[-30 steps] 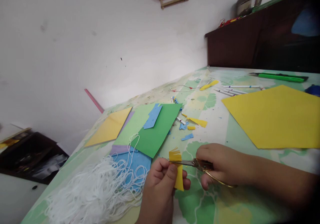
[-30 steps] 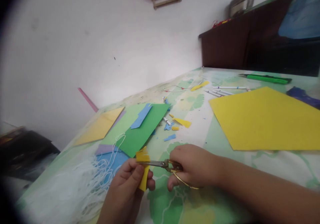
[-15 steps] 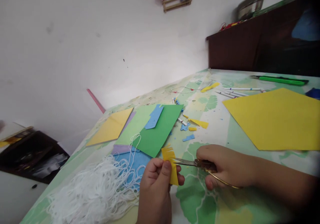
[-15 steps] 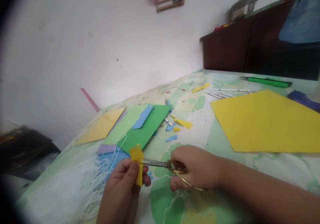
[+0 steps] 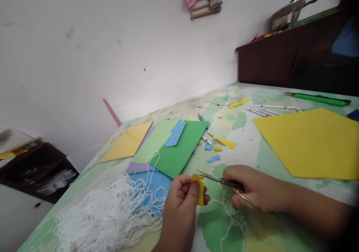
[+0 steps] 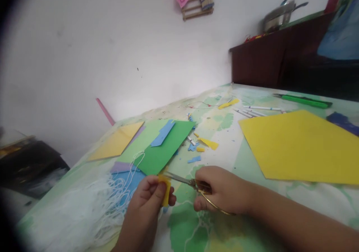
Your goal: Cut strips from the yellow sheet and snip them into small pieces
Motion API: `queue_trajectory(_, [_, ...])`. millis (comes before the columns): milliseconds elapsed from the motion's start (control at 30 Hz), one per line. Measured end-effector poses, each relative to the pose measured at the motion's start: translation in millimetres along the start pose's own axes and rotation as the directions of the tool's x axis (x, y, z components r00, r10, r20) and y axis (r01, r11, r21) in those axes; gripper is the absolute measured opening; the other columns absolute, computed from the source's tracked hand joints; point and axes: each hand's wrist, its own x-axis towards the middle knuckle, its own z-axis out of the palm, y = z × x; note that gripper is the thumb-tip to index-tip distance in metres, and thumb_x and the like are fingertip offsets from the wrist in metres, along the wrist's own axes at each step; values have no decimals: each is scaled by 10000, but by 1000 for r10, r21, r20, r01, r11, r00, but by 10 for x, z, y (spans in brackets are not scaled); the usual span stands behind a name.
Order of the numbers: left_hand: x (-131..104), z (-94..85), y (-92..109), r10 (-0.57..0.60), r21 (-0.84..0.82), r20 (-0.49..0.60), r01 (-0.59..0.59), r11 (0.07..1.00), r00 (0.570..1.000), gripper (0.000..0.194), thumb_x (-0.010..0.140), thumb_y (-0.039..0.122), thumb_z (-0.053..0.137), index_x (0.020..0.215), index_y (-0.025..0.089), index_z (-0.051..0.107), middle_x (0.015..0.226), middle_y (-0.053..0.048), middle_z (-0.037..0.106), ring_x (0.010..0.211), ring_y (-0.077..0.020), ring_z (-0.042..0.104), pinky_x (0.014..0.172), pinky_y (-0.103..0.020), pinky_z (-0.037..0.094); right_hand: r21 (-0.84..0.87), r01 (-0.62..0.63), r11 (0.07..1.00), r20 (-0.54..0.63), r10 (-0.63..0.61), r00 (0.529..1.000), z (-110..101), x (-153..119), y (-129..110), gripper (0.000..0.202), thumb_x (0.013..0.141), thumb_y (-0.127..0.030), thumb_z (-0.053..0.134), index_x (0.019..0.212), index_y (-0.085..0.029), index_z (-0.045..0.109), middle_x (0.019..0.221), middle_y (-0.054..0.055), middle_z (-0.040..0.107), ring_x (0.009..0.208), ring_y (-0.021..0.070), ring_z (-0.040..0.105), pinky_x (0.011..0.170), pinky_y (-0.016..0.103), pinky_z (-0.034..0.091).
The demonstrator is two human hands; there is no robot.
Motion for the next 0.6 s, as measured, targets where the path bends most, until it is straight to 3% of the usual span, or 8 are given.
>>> queue_trajectory(133, [60, 25, -44, -44, 96, 67, 37, 995, 997, 94, 673, 222, 530, 720, 156, 483, 497, 55, 491, 388, -56, 443, 407, -172, 319, 274, -27, 961, -112, 59, 992, -22, 56, 30, 325, 711, -478, 460, 641, -172, 376, 583, -37, 354, 523, 99, 339, 456, 212, 285])
queue_trajectory(267, [94, 13, -119, -66, 214, 167, 29, 976, 984, 127, 692, 219, 485, 802, 163, 459, 467, 87, 422, 367, -48, 395, 385, -165, 279, 493, -122, 861, -119, 206, 971, 62, 124, 50, 241, 709, -370, 529, 777, -160, 432, 685, -1, 471, 605, 119, 443, 538, 232, 364])
queue_trajectory(433, [119, -16, -203, -72, 280, 312, -20, 960, 947, 129, 671, 215, 503, 790, 177, 475, 518, 70, 458, 427, -58, 418, 413, -171, 294, 588, -101, 803, -115, 206, 972, 204, 161, 51, 143, 676, -202, 548, 730, -176, 418, 645, -24, 473, 572, 103, 442, 514, 215, 353])
queue_trajectory(600, [176, 9, -211, -5, 133, 301, -37, 990, 954, 200, 610, 236, 575, 776, 174, 482, 589, 46, 518, 439, -63, 445, 433, -188, 336, 617, -59, 785, -295, 300, 907, 160, 174, -30, 124, 675, -184, 515, 700, -185, 394, 602, -41, 446, 516, 92, 419, 496, 217, 340])
